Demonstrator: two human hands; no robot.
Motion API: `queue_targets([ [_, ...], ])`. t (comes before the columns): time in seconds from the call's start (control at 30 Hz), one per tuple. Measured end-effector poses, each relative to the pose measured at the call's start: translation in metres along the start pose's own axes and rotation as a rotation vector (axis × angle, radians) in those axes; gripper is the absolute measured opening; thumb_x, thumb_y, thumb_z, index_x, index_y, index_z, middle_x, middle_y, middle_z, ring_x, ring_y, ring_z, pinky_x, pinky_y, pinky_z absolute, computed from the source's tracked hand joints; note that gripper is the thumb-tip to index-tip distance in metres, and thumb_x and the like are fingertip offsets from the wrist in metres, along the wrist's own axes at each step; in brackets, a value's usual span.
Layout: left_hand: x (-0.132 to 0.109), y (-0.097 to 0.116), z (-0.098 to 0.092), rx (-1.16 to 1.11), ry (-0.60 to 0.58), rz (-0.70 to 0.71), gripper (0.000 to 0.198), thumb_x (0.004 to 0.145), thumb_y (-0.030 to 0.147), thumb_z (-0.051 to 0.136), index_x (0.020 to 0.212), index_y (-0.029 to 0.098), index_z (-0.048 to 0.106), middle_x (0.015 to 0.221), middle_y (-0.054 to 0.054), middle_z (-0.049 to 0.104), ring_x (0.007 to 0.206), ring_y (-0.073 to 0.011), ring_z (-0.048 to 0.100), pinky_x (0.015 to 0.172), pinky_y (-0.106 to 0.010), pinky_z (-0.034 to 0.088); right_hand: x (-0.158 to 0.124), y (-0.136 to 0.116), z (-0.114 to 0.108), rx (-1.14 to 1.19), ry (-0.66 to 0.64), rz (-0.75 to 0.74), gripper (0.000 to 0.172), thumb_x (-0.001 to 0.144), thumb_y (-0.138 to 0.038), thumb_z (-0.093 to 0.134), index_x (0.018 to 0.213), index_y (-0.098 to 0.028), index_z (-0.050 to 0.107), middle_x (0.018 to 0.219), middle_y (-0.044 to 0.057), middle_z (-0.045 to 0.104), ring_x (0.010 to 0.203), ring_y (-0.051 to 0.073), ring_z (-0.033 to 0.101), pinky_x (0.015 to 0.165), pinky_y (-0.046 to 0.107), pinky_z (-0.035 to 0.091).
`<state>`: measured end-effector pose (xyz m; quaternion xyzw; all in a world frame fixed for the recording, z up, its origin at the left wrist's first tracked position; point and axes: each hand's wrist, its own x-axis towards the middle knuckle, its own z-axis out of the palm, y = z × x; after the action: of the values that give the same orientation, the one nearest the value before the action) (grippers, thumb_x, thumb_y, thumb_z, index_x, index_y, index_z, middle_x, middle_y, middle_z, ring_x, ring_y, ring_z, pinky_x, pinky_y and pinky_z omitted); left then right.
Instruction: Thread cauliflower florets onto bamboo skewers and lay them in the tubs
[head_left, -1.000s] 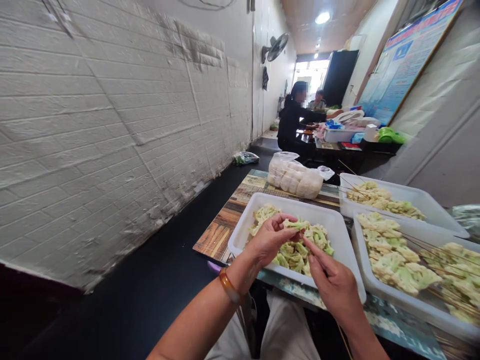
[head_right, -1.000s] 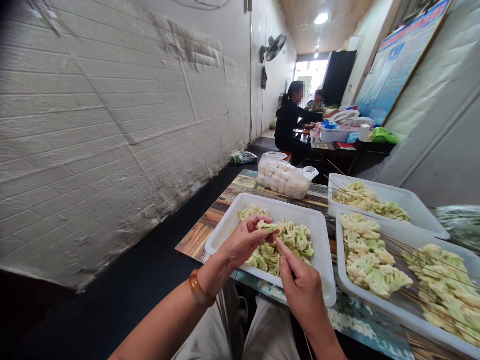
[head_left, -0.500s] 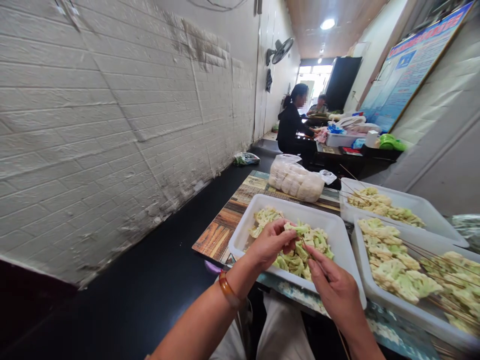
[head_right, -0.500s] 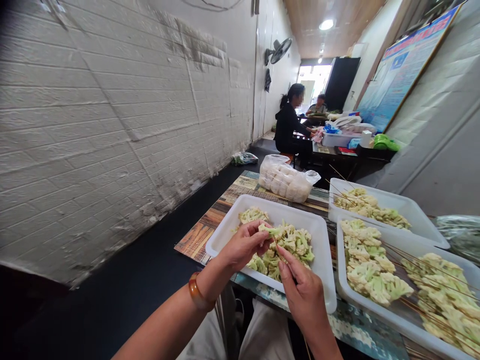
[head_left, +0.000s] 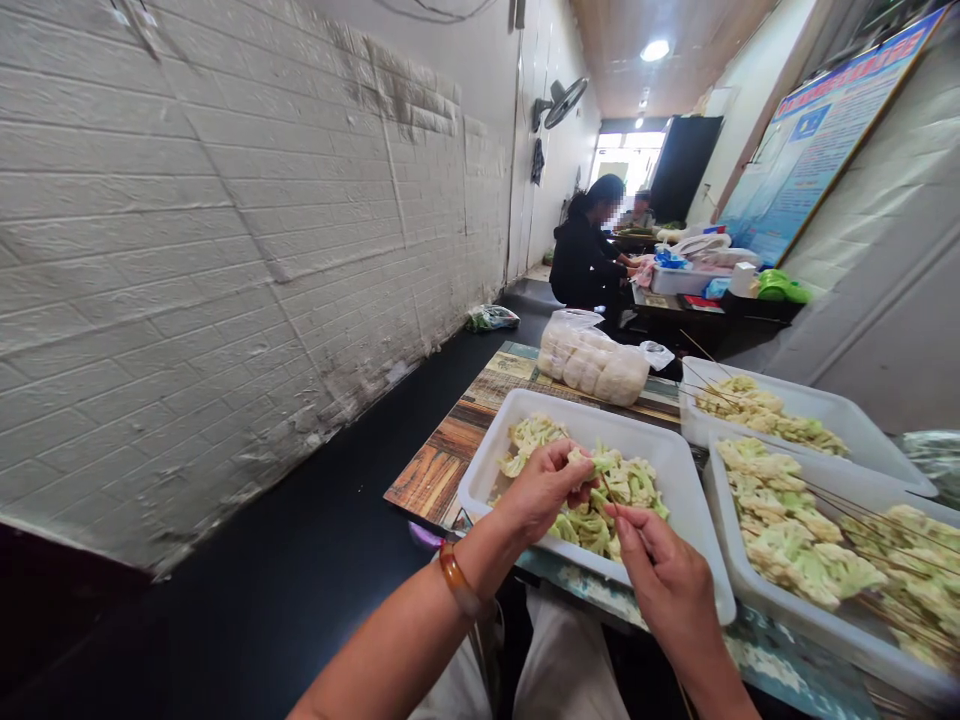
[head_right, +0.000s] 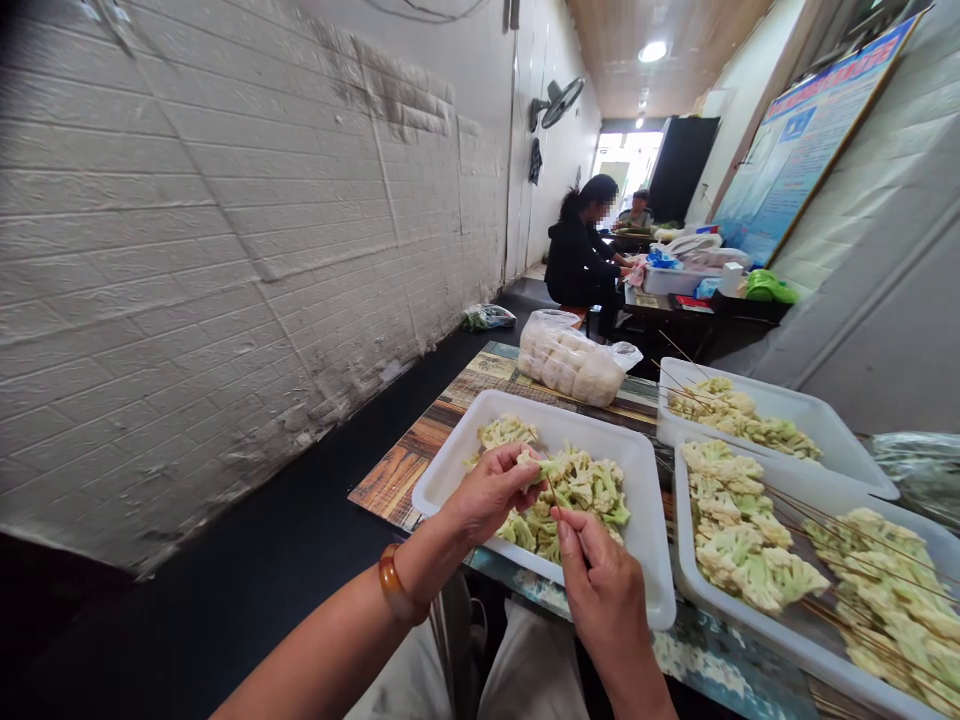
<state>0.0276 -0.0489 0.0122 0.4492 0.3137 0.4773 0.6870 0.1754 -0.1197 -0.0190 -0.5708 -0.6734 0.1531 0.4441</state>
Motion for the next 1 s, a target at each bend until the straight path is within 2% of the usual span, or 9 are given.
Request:
queue_targets([
  [0.23,-0.0017,0.0020,0.0021,0.113,0.027,0.057,0.027,0.068,0.038,0.069,0.069,0.015,0.056,0.059,0.002,0.055,0.047,-0.0047,0.042,0.048,-0.019,0.030,0.0002,-0.0018,0.0013,-0.036,0.026,-0.029,0.031,0.094,-0.041,0.043,0.093,-0.020,0.067,0.087,0.006,0.074,0.072,0.018,0.069,0.063,0.025,0.051],
  [0.63,-0.0008,0.0015,0.0019,0.086,-0.057,-0.006,0.024,0.068,0.033,0.068,0.068,0.015,0.053,0.058,0.003,0.054,0.046,-0.0039,0.040,0.047,-0.019,0.028,-0.0004,-0.0066,0.0025,-0.042,0.081,-0.099,0.028,0.095,-0.035,0.043,0.090,-0.019,0.065,0.081,0.005,0.072,0.070,0.016,0.068,0.062,0.023,0.049],
  [0.8,-0.0024,0.0005,0.0059,0.117,-0.134,-0.012,0.023,0.068,0.032,0.068,0.069,0.014,0.054,0.056,0.004,0.053,0.047,-0.0041,0.040,0.048,-0.019,0.031,0.0048,-0.0033,0.0037,-0.038,0.118,-0.061,0.028,0.093,-0.037,0.045,0.086,-0.020,0.066,0.076,0.003,0.071,0.066,0.015,0.066,0.059,0.022,0.047],
  [0.93,-0.0029,0.0013,0.0068,0.125,-0.106,0.013,0.023,0.070,0.033,0.066,0.070,0.015,0.052,0.059,0.003,0.053,0.048,-0.0046,0.041,0.049,-0.019,0.032,0.0074,0.0008,0.0049,0.039,0.086,-0.021,0.027,0.092,-0.039,0.047,0.089,-0.019,0.066,0.081,0.004,0.072,0.070,0.015,0.066,0.062,0.022,0.048],
  [1.0,-0.0027,0.0003,0.0059,0.144,-0.065,0.034,0.022,0.070,0.032,0.065,0.070,0.015,0.052,0.058,0.004,0.052,0.048,-0.0051,0.042,0.049,-0.019,0.032,0.0069,0.0022,0.0058,0.069,0.069,0.022,0.026,0.090,-0.041,0.051,0.091,-0.019,0.065,0.077,0.003,0.070,0.067,0.015,0.065,0.061,0.022,0.047],
])
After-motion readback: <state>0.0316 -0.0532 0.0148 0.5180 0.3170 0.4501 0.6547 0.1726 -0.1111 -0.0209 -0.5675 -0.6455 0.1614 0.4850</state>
